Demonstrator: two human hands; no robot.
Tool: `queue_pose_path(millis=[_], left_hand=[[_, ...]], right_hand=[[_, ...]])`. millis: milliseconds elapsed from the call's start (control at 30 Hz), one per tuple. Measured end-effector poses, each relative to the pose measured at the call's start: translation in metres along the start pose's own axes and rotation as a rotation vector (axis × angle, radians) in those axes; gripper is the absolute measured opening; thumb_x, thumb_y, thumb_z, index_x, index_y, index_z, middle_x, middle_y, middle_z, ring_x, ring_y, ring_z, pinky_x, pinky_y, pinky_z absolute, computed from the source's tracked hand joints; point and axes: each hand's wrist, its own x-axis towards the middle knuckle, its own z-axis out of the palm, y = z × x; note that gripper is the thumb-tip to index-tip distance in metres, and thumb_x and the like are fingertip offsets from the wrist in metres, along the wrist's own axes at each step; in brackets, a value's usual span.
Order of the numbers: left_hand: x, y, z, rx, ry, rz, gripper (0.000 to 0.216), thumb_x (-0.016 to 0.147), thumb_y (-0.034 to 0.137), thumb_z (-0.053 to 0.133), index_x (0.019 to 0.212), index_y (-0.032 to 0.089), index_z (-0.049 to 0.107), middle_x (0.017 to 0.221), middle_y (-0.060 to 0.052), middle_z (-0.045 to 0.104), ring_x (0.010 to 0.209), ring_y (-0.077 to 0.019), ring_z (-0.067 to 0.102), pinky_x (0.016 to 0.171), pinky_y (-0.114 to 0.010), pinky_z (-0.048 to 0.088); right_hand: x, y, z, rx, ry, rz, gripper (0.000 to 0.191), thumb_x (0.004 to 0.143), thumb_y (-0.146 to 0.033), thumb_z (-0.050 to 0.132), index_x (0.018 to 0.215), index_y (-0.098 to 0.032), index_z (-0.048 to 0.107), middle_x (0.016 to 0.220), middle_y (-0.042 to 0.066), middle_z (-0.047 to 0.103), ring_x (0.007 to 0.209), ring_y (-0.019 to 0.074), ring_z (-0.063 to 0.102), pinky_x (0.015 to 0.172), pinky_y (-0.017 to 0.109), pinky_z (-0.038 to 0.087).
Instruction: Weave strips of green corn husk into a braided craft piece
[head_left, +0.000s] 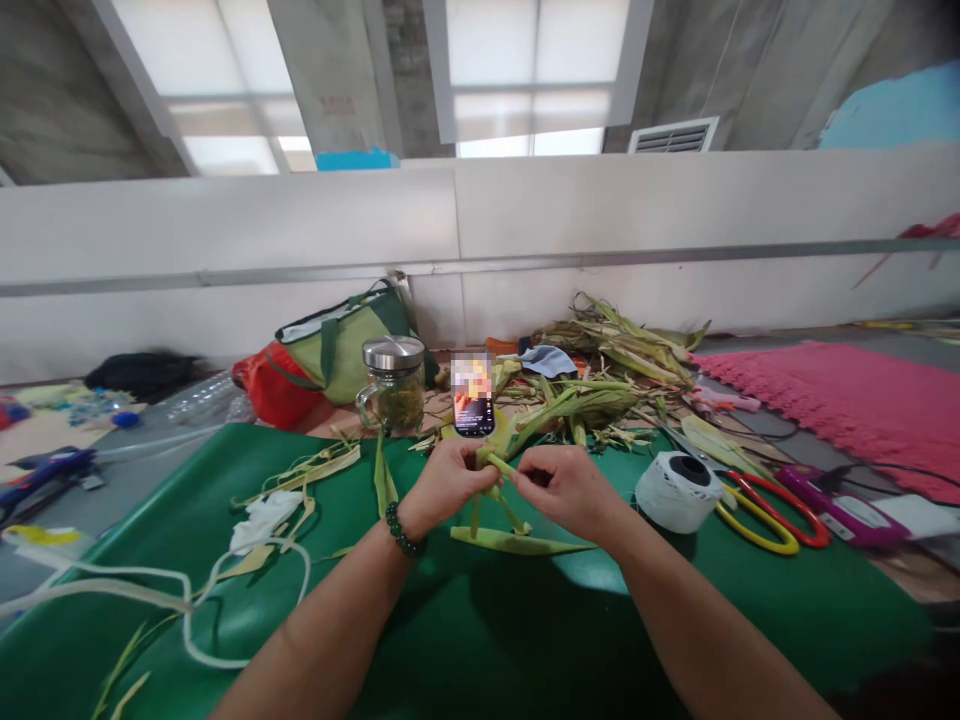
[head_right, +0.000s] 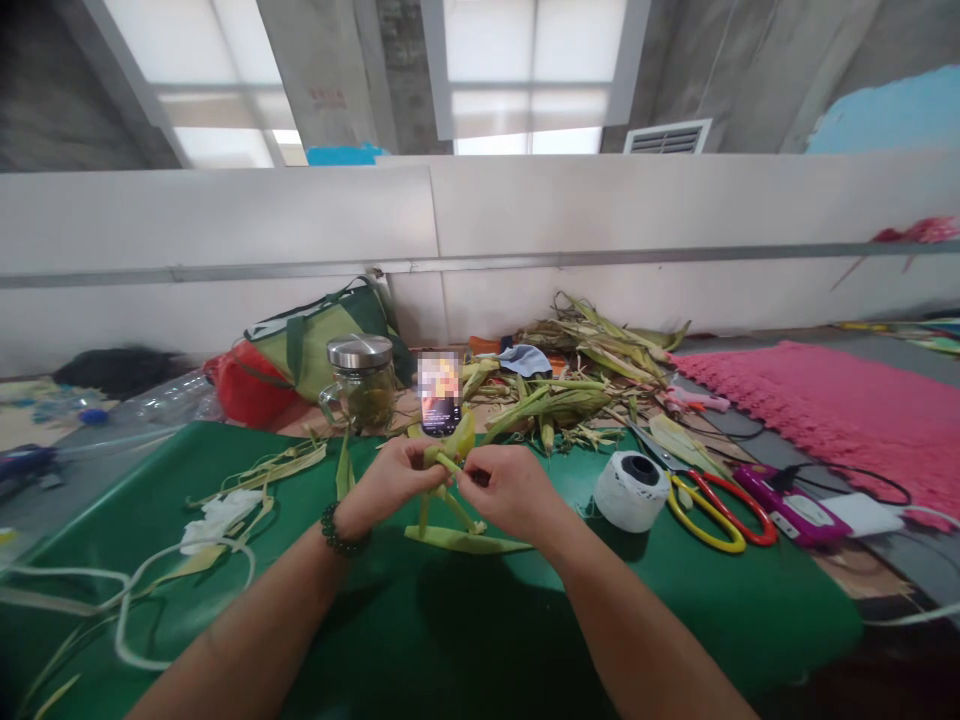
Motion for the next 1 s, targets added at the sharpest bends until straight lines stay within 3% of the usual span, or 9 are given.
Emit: queue_pose_path(millis=[167,267,400,467,600,733,867,1000], left_hand=[[-0.002,-0.002,0.004,0.068,0.057,-0.025,0.025,0.056,0.011,0.058,0.079,0.012,0.066,0.042,0.011,0.035,0.042,-0.0057,0.029,0.042,-0.019,0.019],[-0.003,-0.005,0.007,0.029,0.028,-0.018,0.031,0.055,0.01,0.06,0.086,0.012,0.063,0.048,0.009,0.043,0.046,-0.0059,0.035,0.043,-0.018,0.025],[-0.002,-0.005,0.008,-0.185,0.013,-0.08,0.043,0.054,0.012,0.065,0.096,0.013,0.058,0.062,0.005,0.056,0.052,-0.0079,0.048,0.05,-0.019,0.037],[-0.001,-0.004,0.007,-0.254,0.04,-0.104,0.04,0.054,0.016,0.068,0.093,0.014,0.057,0.06,0.005,0.057,0.052,-0.0093,0.05,0.05,-0.02,0.039],[0.0,-0.005,0.008,-0.29,-0.001,-0.028,0.014,0.057,0.021,0.069,0.066,0.013,0.06,0.054,0.003,0.055,0.053,-0.0103,0.049,0.05,-0.021,0.037],[0.001,-0.011,0.014,-0.316,-0.014,0.07,0.018,0.058,0.026,0.071,0.052,0.013,0.06,0.056,0.001,0.054,0.059,-0.0121,0.047,0.054,-0.023,0.037],[0.002,-0.013,0.015,-0.328,-0.02,0.072,0.025,0.057,0.033,0.073,0.051,0.012,0.061,0.054,0.0,0.052,0.057,-0.0114,0.042,0.053,-0.024,0.035],[0.002,-0.011,0.012,-0.253,0.018,0.108,0.023,0.057,0.031,0.071,0.047,0.014,0.06,0.048,0.002,0.048,0.054,-0.0108,0.038,0.051,-0.023,0.032]], right_hand=[[0.0,0.002,0.003,-0.031,-0.003,-0.044,0.024,0.08,-0.021,0.055,0.056,-0.017,0.056,0.051,-0.002,0.051,0.047,0.0081,0.045,0.046,0.019,0.03],[0.0,0.001,0.007,0.024,0.021,-0.027,0.018,0.079,-0.018,0.055,0.061,-0.018,0.057,0.055,-0.002,0.056,0.05,0.0086,0.049,0.048,0.019,0.034],[0.0,-0.002,0.009,0.165,0.107,0.007,0.005,0.081,-0.023,0.057,0.08,-0.018,0.059,0.062,-0.002,0.061,0.052,0.0093,0.053,0.05,0.018,0.041],[0.001,-0.002,0.008,0.182,0.113,-0.029,0.008,0.083,-0.023,0.056,0.078,-0.018,0.06,0.066,0.0,0.063,0.056,0.0103,0.056,0.053,0.019,0.044],[0.002,0.0,0.008,0.171,0.167,-0.084,0.009,0.082,-0.022,0.057,0.076,-0.018,0.063,0.069,0.002,0.065,0.061,0.0117,0.059,0.055,0.021,0.047],[0.002,0.003,0.014,0.147,0.229,-0.045,0.011,0.081,-0.023,0.059,0.071,-0.018,0.059,0.065,0.0,0.063,0.058,0.0114,0.057,0.053,0.021,0.047],[0.002,0.001,0.016,0.092,0.23,-0.123,0.011,0.084,-0.026,0.058,0.092,-0.018,0.061,0.075,0.002,0.064,0.065,0.0133,0.06,0.06,0.023,0.05],[0.004,-0.006,0.014,-0.121,0.16,-0.217,0.017,0.088,-0.025,0.054,0.103,-0.019,0.061,0.084,0.006,0.063,0.072,0.0154,0.061,0.062,0.024,0.047]])
